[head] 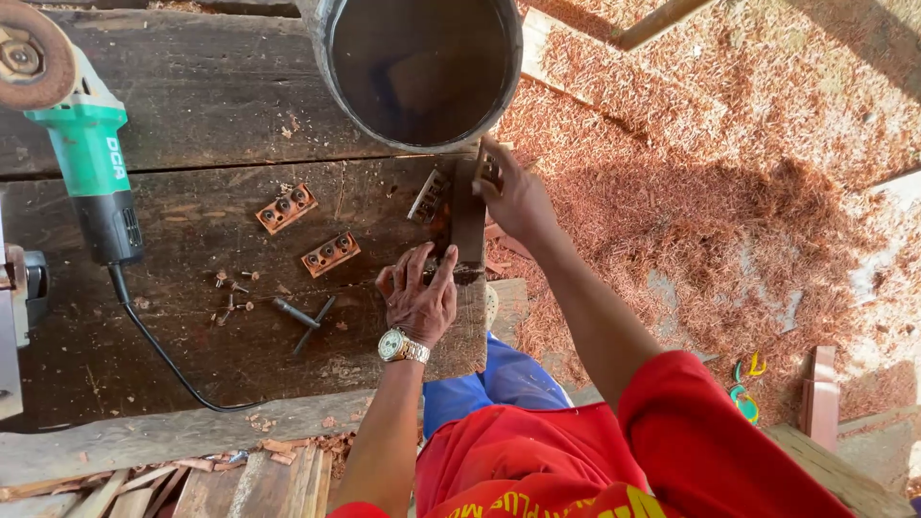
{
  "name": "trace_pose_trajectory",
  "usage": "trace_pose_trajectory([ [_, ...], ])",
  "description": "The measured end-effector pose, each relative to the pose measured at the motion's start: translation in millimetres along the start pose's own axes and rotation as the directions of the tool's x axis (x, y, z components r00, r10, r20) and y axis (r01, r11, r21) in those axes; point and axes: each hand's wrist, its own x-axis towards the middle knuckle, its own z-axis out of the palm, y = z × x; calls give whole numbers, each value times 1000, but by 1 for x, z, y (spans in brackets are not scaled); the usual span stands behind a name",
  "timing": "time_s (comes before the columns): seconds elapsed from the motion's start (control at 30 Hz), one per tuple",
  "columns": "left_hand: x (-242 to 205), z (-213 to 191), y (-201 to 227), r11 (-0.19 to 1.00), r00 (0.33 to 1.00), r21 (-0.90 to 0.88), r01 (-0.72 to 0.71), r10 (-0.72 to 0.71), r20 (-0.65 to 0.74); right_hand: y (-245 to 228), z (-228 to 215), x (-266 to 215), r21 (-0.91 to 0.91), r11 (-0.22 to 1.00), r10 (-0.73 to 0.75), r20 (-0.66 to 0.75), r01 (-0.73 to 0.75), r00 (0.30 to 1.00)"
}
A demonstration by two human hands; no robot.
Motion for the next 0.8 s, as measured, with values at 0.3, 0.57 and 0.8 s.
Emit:
trace_pose_trajectory([
  [0.3,-1,-7,0,999,1000,-54,-6,7,15,50,59,-53,29,953,-297,-123,303,947],
  [0.57,2,-4,-2,999,1000,-41,-5,5,2,32,38,-45,40,982,-179,-103,184,978],
  [0.8,-1,-9,0,999,998,-35,6,-4,57,38,41,-26,-12,991,-135,-62,134,989],
])
